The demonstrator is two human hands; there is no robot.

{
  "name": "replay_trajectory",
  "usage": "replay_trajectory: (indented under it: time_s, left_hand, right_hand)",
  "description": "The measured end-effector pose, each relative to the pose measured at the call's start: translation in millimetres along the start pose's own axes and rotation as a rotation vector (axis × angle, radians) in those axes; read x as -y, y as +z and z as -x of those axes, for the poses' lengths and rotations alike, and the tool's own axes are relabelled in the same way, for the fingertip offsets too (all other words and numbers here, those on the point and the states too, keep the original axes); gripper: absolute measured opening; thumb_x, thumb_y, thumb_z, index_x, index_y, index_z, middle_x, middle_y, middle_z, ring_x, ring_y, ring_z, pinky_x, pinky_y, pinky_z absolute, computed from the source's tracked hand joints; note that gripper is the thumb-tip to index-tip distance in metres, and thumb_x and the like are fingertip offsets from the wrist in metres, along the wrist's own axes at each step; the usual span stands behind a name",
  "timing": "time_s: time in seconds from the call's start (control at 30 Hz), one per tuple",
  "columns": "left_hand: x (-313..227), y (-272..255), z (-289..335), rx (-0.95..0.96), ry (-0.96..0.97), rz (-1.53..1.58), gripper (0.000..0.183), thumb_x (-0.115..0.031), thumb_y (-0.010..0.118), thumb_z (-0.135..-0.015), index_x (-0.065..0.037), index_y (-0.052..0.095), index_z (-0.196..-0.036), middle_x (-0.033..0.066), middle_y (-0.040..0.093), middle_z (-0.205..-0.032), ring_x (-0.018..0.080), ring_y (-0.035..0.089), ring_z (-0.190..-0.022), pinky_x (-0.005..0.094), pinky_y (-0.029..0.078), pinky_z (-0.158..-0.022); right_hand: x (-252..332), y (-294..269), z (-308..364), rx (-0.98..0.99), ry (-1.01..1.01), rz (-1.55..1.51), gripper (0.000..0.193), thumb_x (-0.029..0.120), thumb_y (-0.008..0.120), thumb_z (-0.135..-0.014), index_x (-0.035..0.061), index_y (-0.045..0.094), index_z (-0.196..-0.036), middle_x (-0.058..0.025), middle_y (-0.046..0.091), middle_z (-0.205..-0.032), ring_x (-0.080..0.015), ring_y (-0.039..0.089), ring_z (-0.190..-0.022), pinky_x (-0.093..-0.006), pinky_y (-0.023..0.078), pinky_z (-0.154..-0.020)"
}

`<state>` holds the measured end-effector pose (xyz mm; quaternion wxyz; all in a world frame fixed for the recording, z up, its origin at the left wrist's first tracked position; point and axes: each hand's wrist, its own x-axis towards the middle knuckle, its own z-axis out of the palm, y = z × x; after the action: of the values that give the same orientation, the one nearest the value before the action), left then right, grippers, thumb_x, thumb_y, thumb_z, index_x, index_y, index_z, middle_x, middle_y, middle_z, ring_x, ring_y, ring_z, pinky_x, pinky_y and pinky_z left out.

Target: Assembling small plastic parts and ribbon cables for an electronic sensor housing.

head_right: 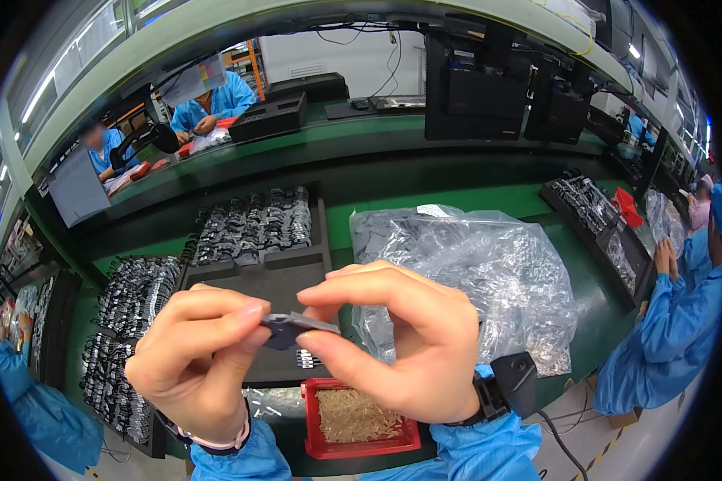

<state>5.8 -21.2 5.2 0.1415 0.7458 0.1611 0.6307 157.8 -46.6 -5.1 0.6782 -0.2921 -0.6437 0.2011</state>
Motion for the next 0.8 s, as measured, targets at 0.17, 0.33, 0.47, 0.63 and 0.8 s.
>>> replay_trajectory:
  time_s: [0.17,0.33,0.47,0.63,0.8]
  left_hand:
    - [0.6,13.5,6.7,-0.105,-0.068,0.085,0.018,0.01,0.064,-0.066,0.001,0.062,-0.082,0.0134,0.059,-0.08,0.016,0.057,-0.068,0.0215,0.044,-0.056]
    - [0.2,22.8,9.5,-0.107,-0.198,0.214,0.019,0.011,0.064,-0.067,0.003,0.06,-0.083,0.0133,0.058,-0.082,0.0149,0.057,-0.072,0.0216,0.046,-0.062]
    - [-2.1,24.0,10.7,-0.146,-0.161,0.137,0.021,0.011,0.066,-0.064,0.001,0.061,-0.082,0.0135,0.059,-0.081,0.0132,0.057,-0.069,0.0201,0.046,-0.058]
    - [-1.3,27.7,12.7,-0.192,-0.124,0.108,0.021,0.011,0.067,-0.064,0.0,0.062,-0.081,0.0138,0.059,-0.081,0.0133,0.058,-0.067,0.0197,0.046,-0.056]
    - [0.4,28.9,14.2,-0.163,-0.081,0.152,0.024,0.012,0.07,-0.059,0.001,0.064,-0.08,0.0139,0.061,-0.078,0.0204,0.063,-0.067,0.0247,0.053,-0.057]
  right_hand:
    - [-9.7,-1.5,4.3,0.032,-0.001,-0.114,0.023,-0.007,0.066,-0.067,-0.0062,0.06,-0.089,-0.0154,0.061,-0.081,-0.018,0.059,-0.077,-0.0265,0.045,-0.069]
    - [-15.5,0.6,7.7,-0.067,0.011,-0.312,0.018,-0.007,0.06,-0.072,-0.0076,0.058,-0.09,-0.0158,0.059,-0.088,-0.0192,0.056,-0.084,-0.0282,0.044,-0.073]
    - [-13.9,10.9,9.9,-0.088,0.021,-0.475,0.016,-0.005,0.057,-0.077,-0.0076,0.056,-0.093,-0.0154,0.058,-0.091,-0.0193,0.054,-0.086,-0.0298,0.044,-0.075]
    - [-18.1,11.8,11.6,-0.118,-0.001,-0.451,0.011,-0.004,0.056,-0.078,-0.0063,0.057,-0.089,-0.0154,0.058,-0.09,-0.0195,0.054,-0.085,-0.0302,0.044,-0.075]
    - [-19.2,10.6,11.1,-0.158,-0.018,-0.447,0.01,-0.003,0.055,-0.077,-0.0061,0.057,-0.087,-0.0159,0.058,-0.088,-0.0197,0.054,-0.084,-0.0301,0.043,-0.075]
